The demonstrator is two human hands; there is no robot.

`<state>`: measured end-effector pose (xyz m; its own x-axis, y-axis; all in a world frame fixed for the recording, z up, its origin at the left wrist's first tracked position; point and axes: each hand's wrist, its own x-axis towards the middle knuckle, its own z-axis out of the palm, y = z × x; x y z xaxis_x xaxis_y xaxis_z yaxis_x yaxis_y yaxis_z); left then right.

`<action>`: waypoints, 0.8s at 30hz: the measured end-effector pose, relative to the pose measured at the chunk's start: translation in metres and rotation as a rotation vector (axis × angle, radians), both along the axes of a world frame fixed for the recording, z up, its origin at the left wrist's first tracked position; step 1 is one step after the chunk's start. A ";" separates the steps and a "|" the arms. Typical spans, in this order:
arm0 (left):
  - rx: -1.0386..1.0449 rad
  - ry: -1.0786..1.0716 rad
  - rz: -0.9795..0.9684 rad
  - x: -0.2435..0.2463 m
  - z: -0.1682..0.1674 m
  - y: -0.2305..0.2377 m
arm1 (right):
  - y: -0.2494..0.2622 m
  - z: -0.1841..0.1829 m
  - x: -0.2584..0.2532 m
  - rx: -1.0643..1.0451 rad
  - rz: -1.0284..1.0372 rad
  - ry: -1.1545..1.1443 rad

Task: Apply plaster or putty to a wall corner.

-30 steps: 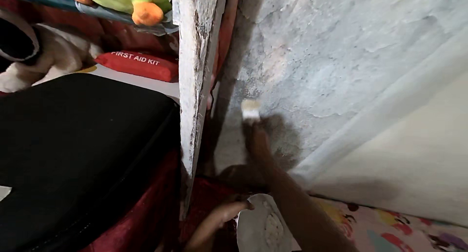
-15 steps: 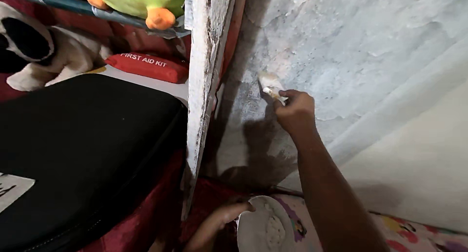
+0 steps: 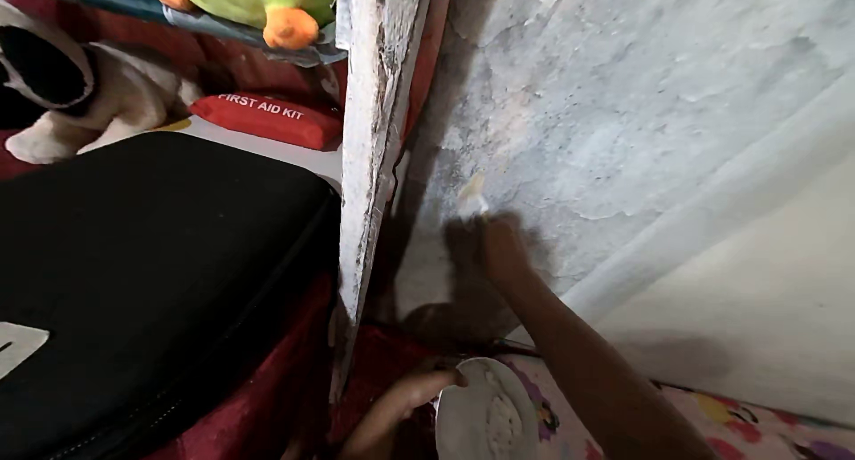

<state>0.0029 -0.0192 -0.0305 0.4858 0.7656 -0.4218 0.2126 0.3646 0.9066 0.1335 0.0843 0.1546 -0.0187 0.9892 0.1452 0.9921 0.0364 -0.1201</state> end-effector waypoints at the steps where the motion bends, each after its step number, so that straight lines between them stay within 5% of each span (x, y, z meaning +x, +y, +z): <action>1: 0.002 -0.001 0.002 0.000 0.000 0.000 | -0.003 0.004 0.000 -0.037 0.019 -0.034; 6: -0.027 -0.013 0.001 0.000 0.003 -0.001 | -0.007 0.022 0.013 0.235 0.034 0.071; 11: -0.020 -0.003 0.016 0.001 0.003 -0.001 | -0.004 0.009 0.005 -0.047 0.100 -0.026; 15: -0.027 -0.025 0.014 0.000 0.003 -0.001 | 0.007 0.026 0.016 0.390 0.120 0.132; 20: 0.015 -0.002 0.002 -0.002 0.002 0.001 | 0.011 0.018 0.011 0.156 0.189 0.108; 24: 0.001 -0.022 0.019 -0.002 -0.001 0.000 | 0.007 0.056 0.027 0.309 0.125 0.189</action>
<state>0.0012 -0.0189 -0.0310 0.4804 0.7753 -0.4101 0.1854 0.3673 0.9114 0.1609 0.0912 0.2107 -0.0803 0.8900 0.4488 0.9391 0.2185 -0.2651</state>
